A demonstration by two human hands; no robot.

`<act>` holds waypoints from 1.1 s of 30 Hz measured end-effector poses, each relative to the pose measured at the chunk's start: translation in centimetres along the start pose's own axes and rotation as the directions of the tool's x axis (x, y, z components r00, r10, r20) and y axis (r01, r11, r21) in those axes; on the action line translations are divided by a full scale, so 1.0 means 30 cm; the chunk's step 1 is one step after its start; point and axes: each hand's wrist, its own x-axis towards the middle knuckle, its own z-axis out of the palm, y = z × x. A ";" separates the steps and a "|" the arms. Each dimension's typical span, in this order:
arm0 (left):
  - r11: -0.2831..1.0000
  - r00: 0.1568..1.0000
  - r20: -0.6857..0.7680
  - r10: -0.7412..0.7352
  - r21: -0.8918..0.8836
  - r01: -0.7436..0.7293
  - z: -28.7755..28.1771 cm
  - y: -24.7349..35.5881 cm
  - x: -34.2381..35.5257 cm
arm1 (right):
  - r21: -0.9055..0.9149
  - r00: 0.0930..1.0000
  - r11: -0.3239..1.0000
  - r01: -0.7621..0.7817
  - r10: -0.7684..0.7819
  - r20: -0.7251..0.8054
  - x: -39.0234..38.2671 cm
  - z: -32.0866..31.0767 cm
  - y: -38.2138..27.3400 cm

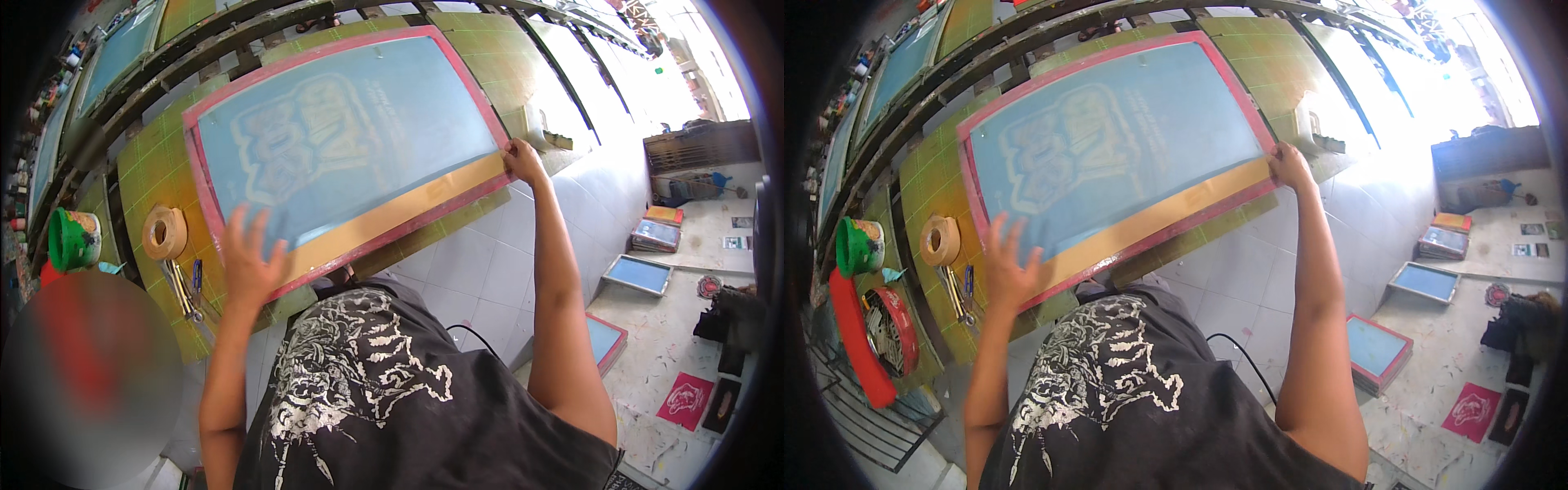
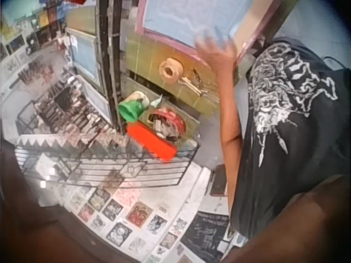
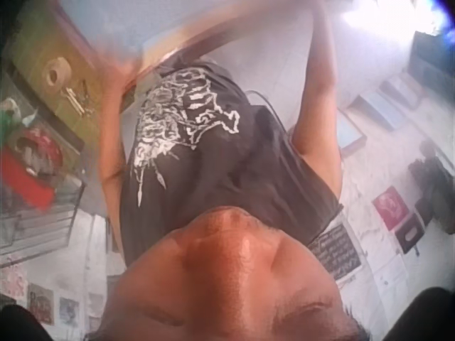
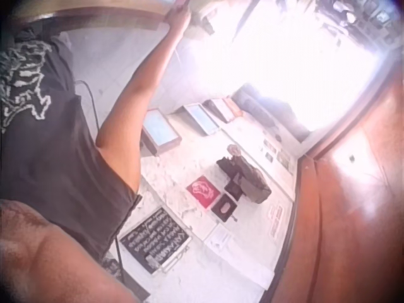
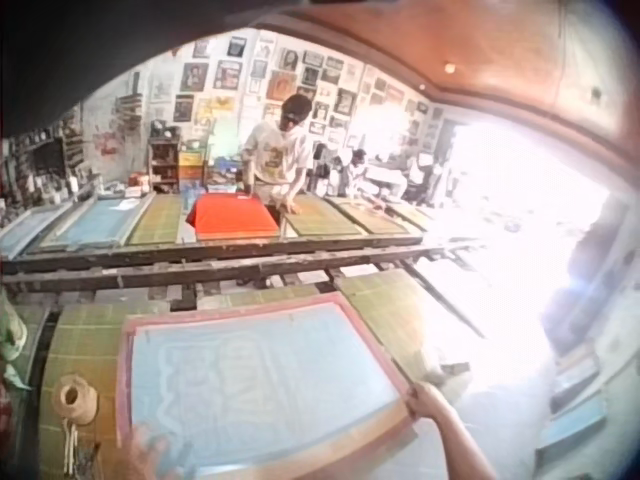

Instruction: The person prepares a screen-printing frame by hand, applying tape to the edges of the frame and using a sponge to apply a liquid from a container onto the mesh surface.

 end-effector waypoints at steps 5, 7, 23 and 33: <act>0.920 0.940 0.143 0.309 -0.294 -0.258 0.231 0.283 0.056 | 0.009 0.980 0.998 -0.060 0.057 0.193 0.018 -0.040 -0.022; 0.872 0.903 0.161 0.398 -0.372 -0.318 0.323 0.367 0.099 | -0.135 0.985 0.987 0.091 -0.069 0.159 0.017 -0.039 -0.027; 0.973 0.910 0.348 0.226 -0.041 -0.226 0.611 0.658 0.202 | 0.093 0.929 0.926 0.367 -0.370 0.018 -0.010 -0.051 0.025; 0.969 0.903 0.359 0.236 -0.016 -0.247 0.611 0.656 0.202 | 0.356 0.928 0.892 0.278 -0.346 0.140 -0.080 -0.142 -0.025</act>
